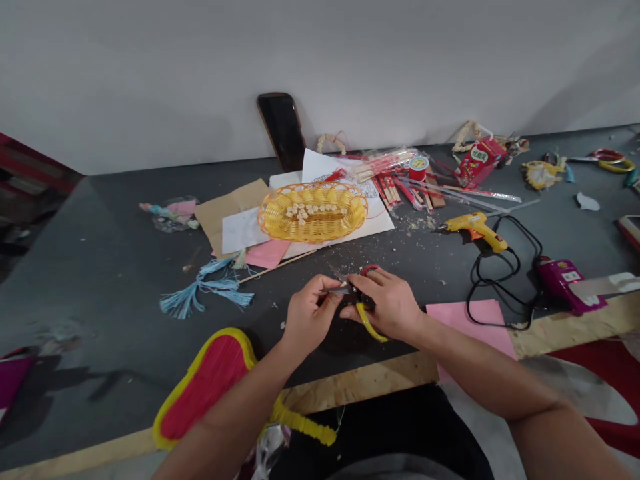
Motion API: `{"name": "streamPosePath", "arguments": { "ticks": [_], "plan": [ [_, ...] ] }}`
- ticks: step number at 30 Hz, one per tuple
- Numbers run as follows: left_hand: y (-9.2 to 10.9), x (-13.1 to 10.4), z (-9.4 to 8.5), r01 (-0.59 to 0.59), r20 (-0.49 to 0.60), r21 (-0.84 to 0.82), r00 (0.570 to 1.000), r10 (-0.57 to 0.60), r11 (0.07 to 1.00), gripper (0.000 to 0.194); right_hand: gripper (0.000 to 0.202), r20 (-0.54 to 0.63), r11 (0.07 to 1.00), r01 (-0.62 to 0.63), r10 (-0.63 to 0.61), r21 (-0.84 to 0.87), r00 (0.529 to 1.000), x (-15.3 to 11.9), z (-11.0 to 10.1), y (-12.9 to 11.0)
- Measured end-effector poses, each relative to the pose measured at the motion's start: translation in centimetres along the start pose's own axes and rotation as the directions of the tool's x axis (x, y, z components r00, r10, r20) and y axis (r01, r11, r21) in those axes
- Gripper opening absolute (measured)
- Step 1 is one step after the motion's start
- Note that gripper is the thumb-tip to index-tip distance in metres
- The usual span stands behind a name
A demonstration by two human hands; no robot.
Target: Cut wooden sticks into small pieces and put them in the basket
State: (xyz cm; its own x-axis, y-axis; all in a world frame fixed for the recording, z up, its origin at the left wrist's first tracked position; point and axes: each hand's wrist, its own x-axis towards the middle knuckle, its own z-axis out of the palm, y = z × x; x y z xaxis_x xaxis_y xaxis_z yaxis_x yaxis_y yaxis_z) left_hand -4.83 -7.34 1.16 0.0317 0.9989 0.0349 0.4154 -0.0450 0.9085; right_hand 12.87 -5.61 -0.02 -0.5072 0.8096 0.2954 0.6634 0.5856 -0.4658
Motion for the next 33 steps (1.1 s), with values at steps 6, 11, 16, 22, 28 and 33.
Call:
{"name": "streamPosePath", "arguments": {
  "ticks": [6, 11, 16, 22, 28, 33],
  "plan": [
    [0.09, -0.02, 0.02, 0.006, -0.001, -0.035, 1.000, -0.006, 0.999, 0.014, 0.053, 0.007, 1.000, 0.014, -0.015, 0.026, 1.000, 0.07, 0.14, -0.13],
    [0.17, 0.06, -0.18, 0.011, -0.019, -0.029, 1.000, -0.011, 1.000, 0.015, 0.060, 0.007, 0.995, 0.068, -0.069, 0.068, 0.998, -0.03, 0.38, 0.26],
    [0.09, 0.07, -0.32, 0.011, -0.036, 0.005, 0.999, -0.011, 1.000, 0.015, 0.058, -0.071, 0.990, -0.012, 0.022, 0.142, 0.997, -0.09, 0.14, 0.28],
    [0.24, 0.02, -0.41, -0.011, -0.054, 0.022, 0.998, 0.012, 1.000, 0.011, 0.052, -0.049, 0.983, -0.129, 0.136, 0.130, 0.990, -0.09, -0.16, 0.31],
    [-0.10, -0.02, -0.31, -0.028, -0.076, 0.018, 0.997, 0.029, 0.999, 0.010, 0.049, -0.037, 0.995, -0.054, 0.057, 0.087, 0.998, 0.19, -0.33, 0.70],
    [0.05, -0.03, -0.32, -0.038, -0.080, 0.028, 0.996, 0.040, 0.999, 0.011, 0.046, -0.033, 0.997, 0.008, -0.006, 0.072, 0.999, 0.45, -0.51, 0.52]
  ]
}}
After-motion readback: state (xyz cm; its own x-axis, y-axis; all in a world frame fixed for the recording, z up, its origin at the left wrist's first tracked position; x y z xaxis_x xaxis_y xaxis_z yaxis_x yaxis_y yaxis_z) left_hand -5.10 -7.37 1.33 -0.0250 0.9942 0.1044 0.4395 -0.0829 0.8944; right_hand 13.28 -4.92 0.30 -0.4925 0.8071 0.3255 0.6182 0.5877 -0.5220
